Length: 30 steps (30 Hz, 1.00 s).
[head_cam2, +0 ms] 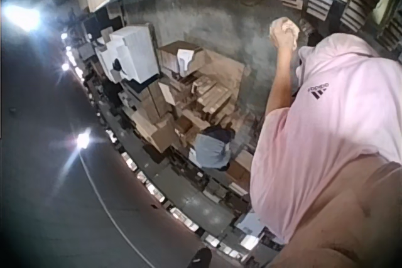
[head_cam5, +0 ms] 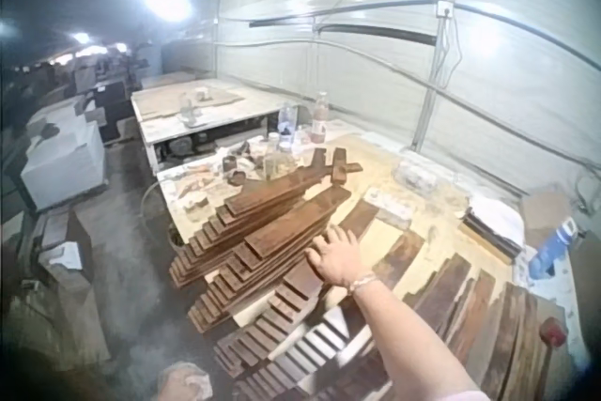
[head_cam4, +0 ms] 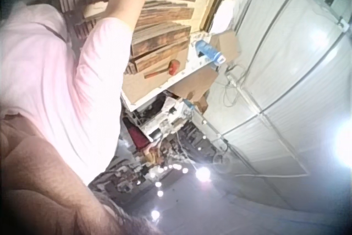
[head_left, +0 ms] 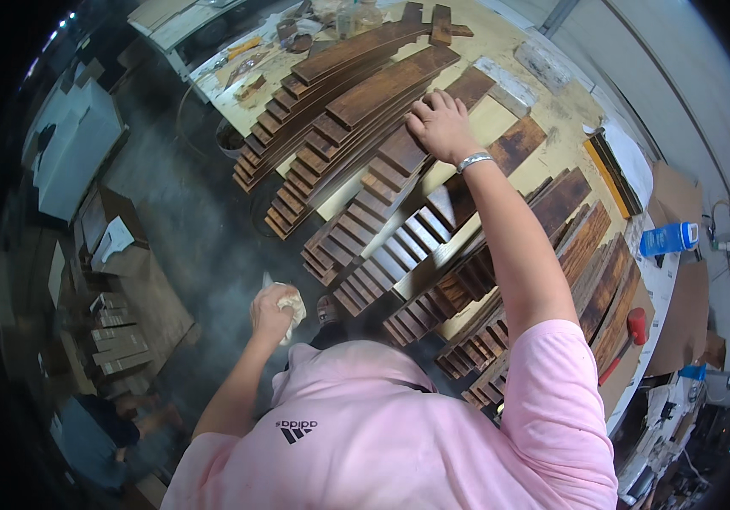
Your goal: The person wipes curved wooden components with a cloth and sands the edges of several pieces before stacking them together.
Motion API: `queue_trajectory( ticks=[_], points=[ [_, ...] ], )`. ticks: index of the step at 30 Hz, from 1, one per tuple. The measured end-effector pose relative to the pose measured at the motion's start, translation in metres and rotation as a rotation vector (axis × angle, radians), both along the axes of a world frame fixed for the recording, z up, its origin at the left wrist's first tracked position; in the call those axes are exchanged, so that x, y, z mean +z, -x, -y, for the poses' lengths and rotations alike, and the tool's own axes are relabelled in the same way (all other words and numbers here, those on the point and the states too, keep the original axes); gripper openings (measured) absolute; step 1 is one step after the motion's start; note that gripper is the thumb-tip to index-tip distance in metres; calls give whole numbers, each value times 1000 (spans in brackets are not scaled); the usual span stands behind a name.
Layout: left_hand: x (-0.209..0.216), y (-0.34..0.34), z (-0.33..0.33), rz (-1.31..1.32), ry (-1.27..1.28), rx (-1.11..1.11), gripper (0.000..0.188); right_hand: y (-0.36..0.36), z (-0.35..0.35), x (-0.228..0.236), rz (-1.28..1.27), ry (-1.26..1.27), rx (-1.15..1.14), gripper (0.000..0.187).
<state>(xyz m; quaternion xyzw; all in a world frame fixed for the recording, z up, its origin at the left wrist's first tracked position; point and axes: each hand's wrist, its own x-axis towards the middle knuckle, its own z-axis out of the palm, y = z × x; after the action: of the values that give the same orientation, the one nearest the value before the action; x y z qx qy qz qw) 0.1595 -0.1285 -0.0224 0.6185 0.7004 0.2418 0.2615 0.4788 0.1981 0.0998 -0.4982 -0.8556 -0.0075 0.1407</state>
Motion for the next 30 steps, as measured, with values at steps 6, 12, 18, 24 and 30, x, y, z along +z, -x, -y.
queue_trajectory(
  ticks=[6, 12, 18, 24, 30],
  points=[
    [41, -23, -41, 4, -41, 9, 76, 29, 48, 40, -250, -151, 195, 48],
    [12, -15, -50, 19, -157, -67, 63, 86, 151, 21, 200, 81, 865, 77],
    [13, -12, -48, 144, 25, -41, 53, 124, 149, -1, 474, 213, 780, 76],
    [7, -21, -47, 336, -19, 30, 42, 129, 145, -17, 514, 261, 803, 74],
    [-23, -19, -49, 493, -45, 80, 44, 133, 145, -33, 501, 248, 828, 51]
  ],
)
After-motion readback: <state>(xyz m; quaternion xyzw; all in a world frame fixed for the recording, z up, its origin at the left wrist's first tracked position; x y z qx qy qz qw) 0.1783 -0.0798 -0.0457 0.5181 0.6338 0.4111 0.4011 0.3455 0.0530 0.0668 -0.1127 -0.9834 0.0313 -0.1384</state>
